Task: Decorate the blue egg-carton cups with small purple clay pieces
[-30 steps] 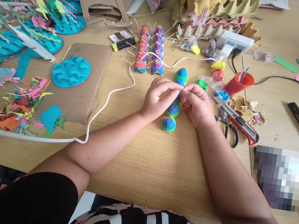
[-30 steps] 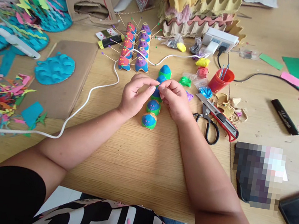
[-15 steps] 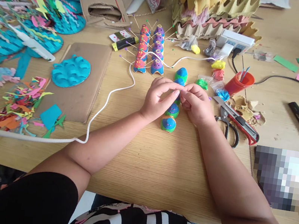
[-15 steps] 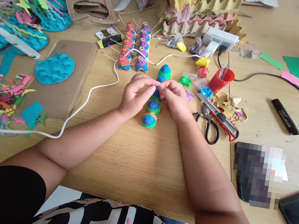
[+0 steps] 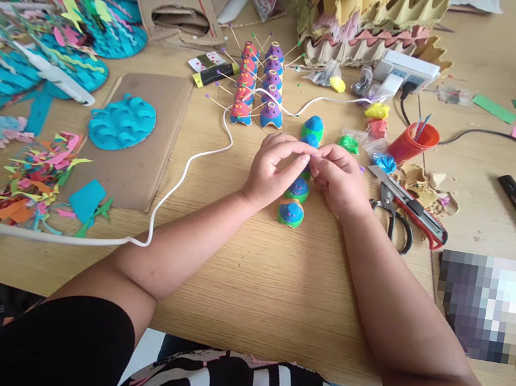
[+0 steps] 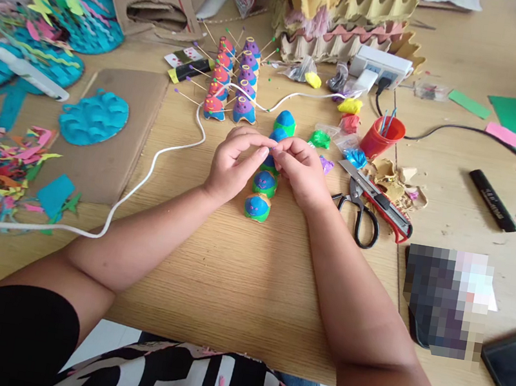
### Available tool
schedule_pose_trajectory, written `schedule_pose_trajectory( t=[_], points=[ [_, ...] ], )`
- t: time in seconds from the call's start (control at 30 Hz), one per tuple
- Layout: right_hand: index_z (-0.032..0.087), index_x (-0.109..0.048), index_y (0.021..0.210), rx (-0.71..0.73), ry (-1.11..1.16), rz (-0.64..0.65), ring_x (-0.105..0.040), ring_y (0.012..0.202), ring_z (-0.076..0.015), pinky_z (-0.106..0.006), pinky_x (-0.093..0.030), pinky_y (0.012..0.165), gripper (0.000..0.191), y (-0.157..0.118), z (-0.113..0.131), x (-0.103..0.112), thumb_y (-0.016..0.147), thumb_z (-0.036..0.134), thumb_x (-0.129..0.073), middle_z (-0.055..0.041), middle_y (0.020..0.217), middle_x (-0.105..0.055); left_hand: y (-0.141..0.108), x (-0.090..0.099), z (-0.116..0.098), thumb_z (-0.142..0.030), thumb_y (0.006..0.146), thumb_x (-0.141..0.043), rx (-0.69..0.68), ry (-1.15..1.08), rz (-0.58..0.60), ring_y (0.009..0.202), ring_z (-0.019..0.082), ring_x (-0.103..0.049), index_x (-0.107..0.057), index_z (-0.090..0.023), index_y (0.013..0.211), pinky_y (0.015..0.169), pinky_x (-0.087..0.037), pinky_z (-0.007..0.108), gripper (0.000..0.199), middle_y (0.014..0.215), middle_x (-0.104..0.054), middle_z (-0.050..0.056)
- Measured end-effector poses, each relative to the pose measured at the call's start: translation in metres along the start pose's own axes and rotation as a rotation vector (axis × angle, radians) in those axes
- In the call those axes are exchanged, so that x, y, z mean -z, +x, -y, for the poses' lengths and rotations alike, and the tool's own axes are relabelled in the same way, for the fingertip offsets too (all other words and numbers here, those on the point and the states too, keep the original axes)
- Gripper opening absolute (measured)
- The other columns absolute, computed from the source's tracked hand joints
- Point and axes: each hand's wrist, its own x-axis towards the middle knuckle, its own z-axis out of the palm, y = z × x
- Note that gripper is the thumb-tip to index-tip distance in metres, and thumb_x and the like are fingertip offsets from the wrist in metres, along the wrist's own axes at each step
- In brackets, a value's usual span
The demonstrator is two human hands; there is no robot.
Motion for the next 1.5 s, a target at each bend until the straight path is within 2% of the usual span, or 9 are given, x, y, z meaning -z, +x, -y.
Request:
schedule_pose_trajectory(
  t=[0.13,0.47,0.7,1.07,1.23,1.5],
  points=[
    [0.023,-0.065,0.076,0.015,-0.025,-0.015,-0.039,0.057,-0.0086,-0.024,-0.026,0.053,0.045,0.001,-0.002,0.002,0.077,0.053,-0.098,0.0055,0.062,-0.054,0.000,-0.001,0.001,-0.069,0.113,-0.057,0.019,-0.004,-0.013,0.111,0.025,-0.077,-0.085,-0.032,0.112,0.110,-0.061,0.048,0.046,0.109,-0.084,0.005],
    [0.024,-0.064,0.077,0.035,-0.079,-0.032,-0.035,0.054,-0.0078,-0.025,-0.026,0.052,0.047,0.002,-0.006,0.004,0.080,0.056,-0.097,0.0066,0.060,-0.052,-0.001,-0.001,0.003,-0.064,0.112,-0.061,0.037,-0.007,-0.007,0.112,0.025,-0.078,-0.084,-0.031,0.111,0.111,-0.060,0.047,0.040,0.110,-0.085,0.007],
    [0.023,-0.066,0.079,0.048,-0.080,-0.012,-0.038,0.057,-0.0088,-0.025,-0.025,0.053,0.047,0.001,-0.004,0.003,0.079,0.059,-0.097,0.0058,0.062,-0.054,-0.002,-0.004,0.009,-0.053,0.114,-0.066,-0.023,0.002,-0.030,0.112,0.023,-0.078,-0.083,-0.031,0.114,0.109,-0.060,0.045,0.028,0.111,-0.085,0.004],
    [0.024,-0.065,0.081,0.034,-0.072,-0.015,-0.038,0.058,-0.0097,-0.025,-0.026,0.054,0.049,0.001,-0.005,0.004,0.078,0.061,-0.097,0.0051,0.063,-0.054,-0.001,-0.003,0.011,-0.049,0.113,-0.068,-0.010,0.017,0.002,0.112,0.024,-0.077,-0.083,-0.033,0.111,0.109,-0.059,0.048,0.022,0.110,-0.085,0.003],
    [0.023,-0.066,0.080,0.024,-0.086,-0.027,-0.036,0.056,-0.0087,-0.026,-0.025,0.054,0.050,0.002,-0.005,0.004,0.077,0.061,-0.098,0.0058,0.061,-0.055,-0.002,-0.004,0.012,-0.047,0.113,-0.069,-0.036,-0.029,-0.026,0.112,0.023,-0.077,-0.082,-0.033,0.115,0.109,-0.058,0.046,0.020,0.112,-0.085,0.003],
    [0.024,-0.067,0.080,0.048,-0.110,-0.027,-0.039,0.062,-0.0113,-0.027,-0.028,0.055,0.051,-0.001,-0.001,0.001,0.077,0.066,-0.096,0.0040,0.066,-0.053,0.000,-0.005,0.005,-0.054,0.110,-0.070,0.072,0.022,-0.048,0.109,0.023,-0.078,-0.080,-0.028,0.102,0.110,-0.059,0.042,0.029,0.107,-0.085,0.004]
  ],
)
